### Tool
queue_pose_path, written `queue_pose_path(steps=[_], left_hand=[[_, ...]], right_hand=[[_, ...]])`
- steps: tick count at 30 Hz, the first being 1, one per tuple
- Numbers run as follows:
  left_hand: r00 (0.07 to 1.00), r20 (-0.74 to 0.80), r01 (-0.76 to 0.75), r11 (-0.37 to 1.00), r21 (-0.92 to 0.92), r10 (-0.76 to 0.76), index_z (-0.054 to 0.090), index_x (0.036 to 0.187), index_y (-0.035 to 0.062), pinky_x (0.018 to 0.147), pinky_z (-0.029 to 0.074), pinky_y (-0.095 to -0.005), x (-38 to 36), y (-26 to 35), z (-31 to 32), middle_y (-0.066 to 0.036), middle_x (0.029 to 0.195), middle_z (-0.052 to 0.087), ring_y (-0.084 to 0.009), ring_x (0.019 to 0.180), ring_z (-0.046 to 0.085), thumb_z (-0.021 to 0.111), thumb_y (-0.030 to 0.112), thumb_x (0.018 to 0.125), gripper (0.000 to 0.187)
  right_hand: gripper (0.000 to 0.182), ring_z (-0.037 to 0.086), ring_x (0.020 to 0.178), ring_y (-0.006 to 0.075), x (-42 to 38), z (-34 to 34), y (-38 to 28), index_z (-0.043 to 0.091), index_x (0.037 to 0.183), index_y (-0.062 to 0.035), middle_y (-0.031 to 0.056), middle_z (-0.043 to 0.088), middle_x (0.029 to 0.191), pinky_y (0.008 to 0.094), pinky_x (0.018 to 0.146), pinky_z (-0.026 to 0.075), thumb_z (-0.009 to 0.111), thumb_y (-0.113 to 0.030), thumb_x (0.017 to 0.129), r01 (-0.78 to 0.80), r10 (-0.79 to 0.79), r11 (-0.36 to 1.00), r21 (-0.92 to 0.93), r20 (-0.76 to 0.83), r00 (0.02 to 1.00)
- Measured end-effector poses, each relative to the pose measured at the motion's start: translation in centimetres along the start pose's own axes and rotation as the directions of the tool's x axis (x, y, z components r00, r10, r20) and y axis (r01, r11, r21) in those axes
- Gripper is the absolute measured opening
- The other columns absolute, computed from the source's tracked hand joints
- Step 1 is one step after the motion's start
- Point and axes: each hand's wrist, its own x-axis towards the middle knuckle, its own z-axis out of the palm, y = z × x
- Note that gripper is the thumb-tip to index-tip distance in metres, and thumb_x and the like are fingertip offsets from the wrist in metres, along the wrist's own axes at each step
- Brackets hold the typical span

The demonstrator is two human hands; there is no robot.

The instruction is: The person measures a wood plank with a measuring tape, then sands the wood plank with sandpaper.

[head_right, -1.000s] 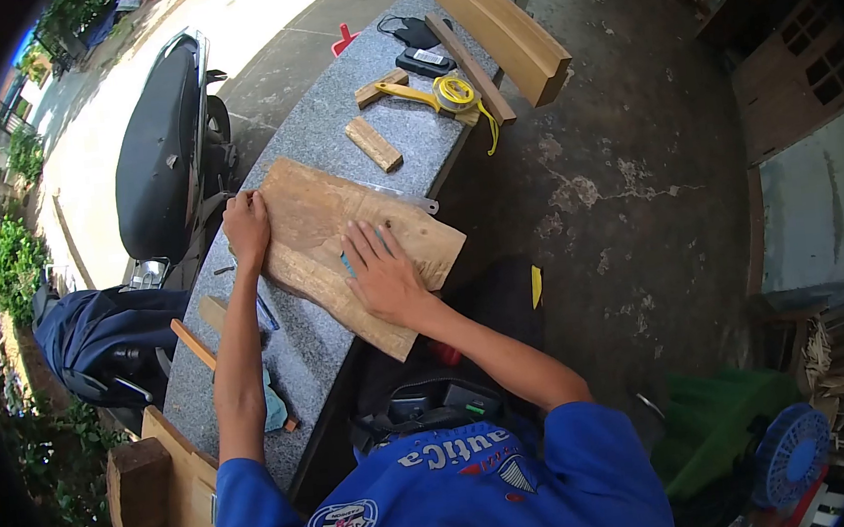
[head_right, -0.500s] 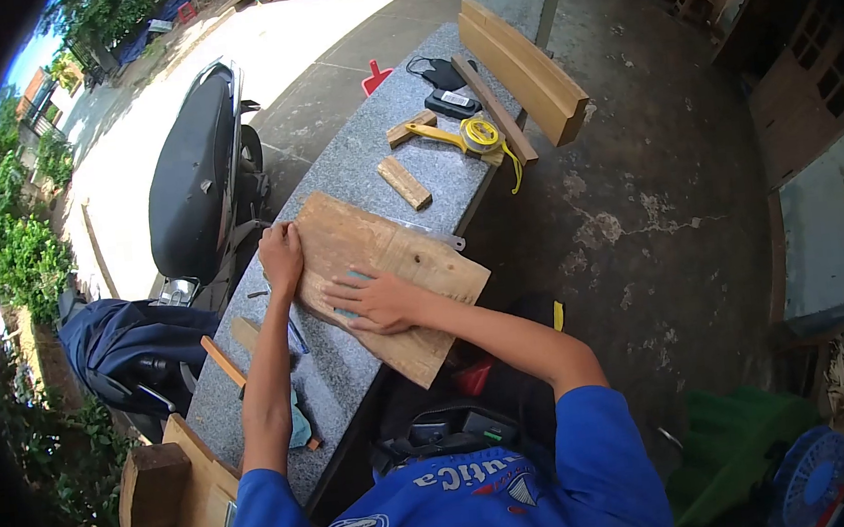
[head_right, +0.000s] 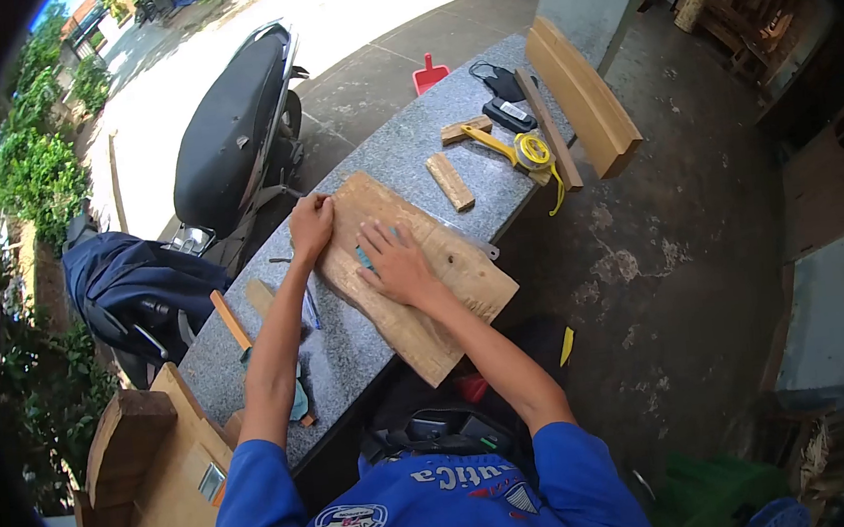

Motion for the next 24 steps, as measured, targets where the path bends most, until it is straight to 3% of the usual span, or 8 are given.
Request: queue_pose_path(steps=[3, 9, 12, 14, 15, 17, 18, 24], left_hand=[[0.890, 0.441, 0.304, 0.874, -0.378, -0.119, 0.063, 0.091, 0.0001, 0.073, 0.046, -0.0304, 2.4, -2.3, -1.4, -0.016, 0.090, 0.064, -0.0232, 0.083, 0.062, 0.059, 0.024, 0.074, 0.029], [0.600, 0.769, -0.064, 0.945, 0.322, -0.221, 0.065, 0.095, 0.0068, 0.079, 0.046, -0.0339, 4.5, -3.3, -9.6, -0.015, 0.097, 0.062, -0.0277, 0.090, 0.060, 0.061, 0.029, 0.071, 0.033], [0.442, 0.851, -0.248, 0.872, 0.421, -0.285, 0.062, 0.102, 0.0103, 0.083, 0.044, -0.0354, 4.7, -3.0, -11.9, -0.014, 0.104, 0.060, -0.0277, 0.096, 0.057, 0.059, 0.034, 0.073, 0.038], [0.415, 0.851, -0.340, 0.812, 0.474, -0.322, 0.059, 0.108, 0.0116, 0.084, 0.044, -0.0358, 4.1, -1.4, -13.3, -0.015, 0.108, 0.058, -0.0286, 0.099, 0.055, 0.059, 0.036, 0.074, 0.041], [0.399, 0.857, -0.402, 0.778, 0.483, -0.326, 0.057, 0.111, 0.0124, 0.085, 0.043, -0.0361, 3.7, -0.7, -13.4, -0.015, 0.110, 0.057, -0.0291, 0.100, 0.055, 0.059, 0.036, 0.075, 0.043], [0.367, 0.891, -0.509, 0.744, 0.432, -0.267, 0.055, 0.112, 0.0137, 0.084, 0.044, -0.0383, 3.3, -0.3, -13.0, -0.015, 0.106, 0.057, -0.0289, 0.100, 0.054, 0.058, 0.031, 0.076, 0.040], [0.375, 0.898, -0.552, 0.723, 0.415, -0.229, 0.055, 0.112, 0.0142, 0.083, 0.044, -0.0389, 3.0, 0.7, -12.8, -0.014, 0.105, 0.057, -0.0287, 0.099, 0.055, 0.059, 0.030, 0.076, 0.040], [0.405, 0.889, -0.746, 0.639, 0.187, 0.214, 0.046, 0.116, 0.0154, 0.076, 0.045, -0.0404, 0.8, 6.0, -10.6, -0.014, 0.099, 0.053, -0.0282, 0.092, 0.055, 0.059, 0.027, 0.077, 0.042]], right_hand=[[0.052, 0.028, 0.125, 0.0273, 0.7, -0.1, 0.0, 0.040, 0.125, -0.0040, 0.0125, 0.035, 0.133, 0.0465, 0.102, 0.017, 0.046, -0.036, 0.084, -0.068, 0.068, 0.998, 0.017, 0.017, 0.998], [0.047, 0.031, 0.122, 0.0307, 0.4, -0.1, -0.6, 0.046, 0.118, -0.0037, 0.0140, 0.042, 0.124, 0.0524, 0.100, 0.016, 0.051, -0.033, 0.082, -0.069, 0.065, 0.997, -0.029, -0.106, 0.992], [0.040, 0.033, 0.120, 0.0333, 0.2, -0.8, -2.7, 0.047, 0.114, -0.0025, 0.0150, 0.044, 0.120, 0.0532, 0.099, 0.017, 0.052, -0.026, 0.082, -0.030, 0.021, 0.999, -0.035, -0.244, 0.970], [0.036, 0.034, 0.119, 0.0338, -0.3, -4.2, -9.0, 0.048, 0.113, -0.0036, 0.0147, 0.043, 0.119, 0.0498, 0.099, 0.021, 0.053, -0.021, 0.082, 0.067, 0.013, 0.955, 0.289, -0.266, 0.964], [0.041, 0.035, 0.119, 0.0324, -0.9, -6.2, -12.5, 0.046, 0.115, -0.0030, 0.0150, 0.042, 0.122, 0.0477, 0.099, 0.024, 0.057, -0.017, 0.077, 0.319, -0.224, 0.838, 0.443, -0.254, 0.941], [0.047, 0.034, 0.120, 0.0305, -2.3, -8.1, -19.2, 0.048, 0.116, -0.0130, 0.0120, 0.042, 0.124, 0.0469, 0.100, 0.025, 0.057, -0.016, 0.071, 0.779, -0.733, 0.401, 0.482, -0.341, 0.588], [0.046, 0.029, 0.125, 0.0292, -3.0, -8.2, -21.9, 0.050, 0.114, -0.0222, 0.0096, 0.038, 0.128, 0.0467, 0.103, 0.021, 0.058, -0.017, 0.069, 0.820, -0.783, 0.253, 0.513, -0.389, 0.485], [0.037, 0.030, 0.123, 0.0265, -4.7, -4.9, -27.3, 0.052, 0.111, -0.0226, 0.0048, 0.043, 0.124, 0.0424, 0.100, 0.025, 0.051, -0.021, 0.075, 0.823, -0.872, 0.367, 0.433, -0.148, 0.467]])
